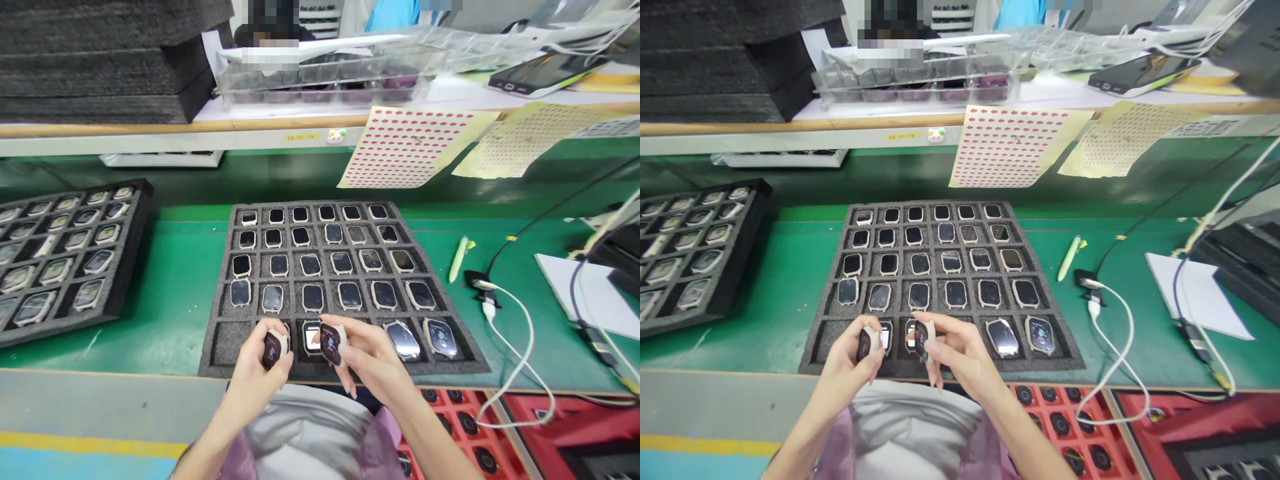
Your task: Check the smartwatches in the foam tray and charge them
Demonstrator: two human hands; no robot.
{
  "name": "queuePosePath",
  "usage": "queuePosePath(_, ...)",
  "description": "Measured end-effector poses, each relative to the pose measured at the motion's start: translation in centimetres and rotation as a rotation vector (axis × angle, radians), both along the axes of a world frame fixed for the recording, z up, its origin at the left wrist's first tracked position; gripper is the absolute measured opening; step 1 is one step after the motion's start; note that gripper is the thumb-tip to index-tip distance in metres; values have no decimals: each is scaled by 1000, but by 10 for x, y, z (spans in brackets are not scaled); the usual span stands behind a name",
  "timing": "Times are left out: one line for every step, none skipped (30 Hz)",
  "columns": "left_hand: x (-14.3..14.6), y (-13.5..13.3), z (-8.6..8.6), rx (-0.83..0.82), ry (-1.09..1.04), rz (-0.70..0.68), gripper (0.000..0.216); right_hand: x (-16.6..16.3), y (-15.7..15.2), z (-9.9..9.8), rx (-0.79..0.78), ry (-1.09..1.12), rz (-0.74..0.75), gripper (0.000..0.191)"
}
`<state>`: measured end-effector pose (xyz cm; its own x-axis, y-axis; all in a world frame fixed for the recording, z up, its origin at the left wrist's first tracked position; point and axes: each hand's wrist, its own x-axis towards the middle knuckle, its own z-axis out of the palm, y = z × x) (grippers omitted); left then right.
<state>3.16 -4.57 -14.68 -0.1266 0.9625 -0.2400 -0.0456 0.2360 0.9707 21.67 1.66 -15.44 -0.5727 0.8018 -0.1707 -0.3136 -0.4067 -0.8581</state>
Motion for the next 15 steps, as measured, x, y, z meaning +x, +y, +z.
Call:
queuePosePath(0, 0, 1, 2, -7, 5, 19, 0, 0, 1, 1, 0, -1, 43)
queuePosePath(1, 0, 2, 2, -28, 13, 19, 0, 0, 1, 3, 4, -2, 43)
queuePosePath(1, 0, 2, 2, -54, 18, 20, 0, 0, 2, 3, 13, -2, 43)
queuePosePath(1, 0, 3, 1, -77, 20, 21, 0, 0, 2, 4, 25, -2, 43)
queuePosePath(1, 0, 4, 2, -90, 20, 21, 0, 0, 2, 3, 37, -1, 43)
queuePosePath(1, 0, 4, 6, -87, 16, 20, 0, 0, 3, 1, 46, 1, 42)
queuePosePath(0, -1, 4, 12, -70, 8, 19, 0, 0, 3, -1, 51, 4, 41)
queuePosePath(0, -1, 4, 17, -49, 2, 18, 0, -1, 2, -3, 52, 7, 40)
queuePosePath(0, -1, 4, 19, -31, -1, 17, 0, -1, 2, -2, 51, 12, 39)
queuePosePath(0, -1, 4, 16, -24, -1, 17, 0, -1, 3, 3, 48, 18, 39)
queuePosePath(1, -1, 4, 9, -31, 1, 17, 0, -1, 3, 11, 47, 28, 40)
queuePosePath(1, -1, 5, -4, -49, 4, 19, 1, -1, 3, 21, 46, 41, 41)
queuePosePath(1, -1, 5, -15, -75, 6, 21, 1, 0, 4, 31, 45, 57, 43)
queuePosePath(1, -1, 5, -21, -106, 4, 26, 1, 1, 5, 38, 42, 75, 45)
queuePosePath(1, -1, 6, -18, -138, -2, 31, 2, 2, 6, 43, 37, 93, 47)
